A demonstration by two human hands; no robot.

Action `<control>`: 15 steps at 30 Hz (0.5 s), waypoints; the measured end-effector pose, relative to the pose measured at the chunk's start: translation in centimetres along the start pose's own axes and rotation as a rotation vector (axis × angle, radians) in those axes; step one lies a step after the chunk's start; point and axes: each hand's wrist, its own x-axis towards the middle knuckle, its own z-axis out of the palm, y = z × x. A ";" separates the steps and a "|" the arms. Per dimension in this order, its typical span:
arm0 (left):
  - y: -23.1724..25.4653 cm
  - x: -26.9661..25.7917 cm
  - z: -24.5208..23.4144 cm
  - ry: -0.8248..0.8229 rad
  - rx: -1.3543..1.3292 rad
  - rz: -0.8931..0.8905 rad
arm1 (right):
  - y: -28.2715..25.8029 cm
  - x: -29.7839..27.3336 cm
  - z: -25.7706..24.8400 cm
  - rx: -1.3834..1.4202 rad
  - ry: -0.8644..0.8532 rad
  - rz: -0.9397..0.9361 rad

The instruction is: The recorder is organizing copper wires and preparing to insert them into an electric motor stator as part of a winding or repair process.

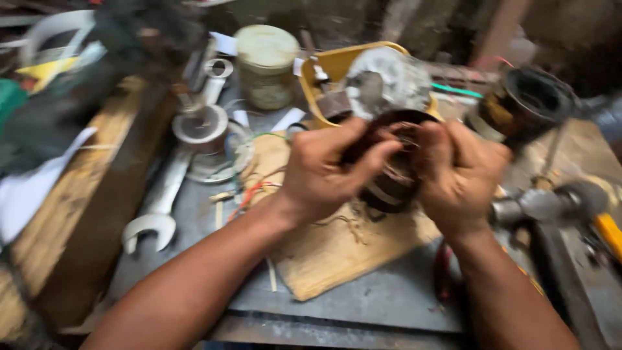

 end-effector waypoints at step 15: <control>-0.4 0.2 -0.5 0.037 -0.055 -0.029 | -0.5 0.4 0.2 -0.058 -0.069 -0.163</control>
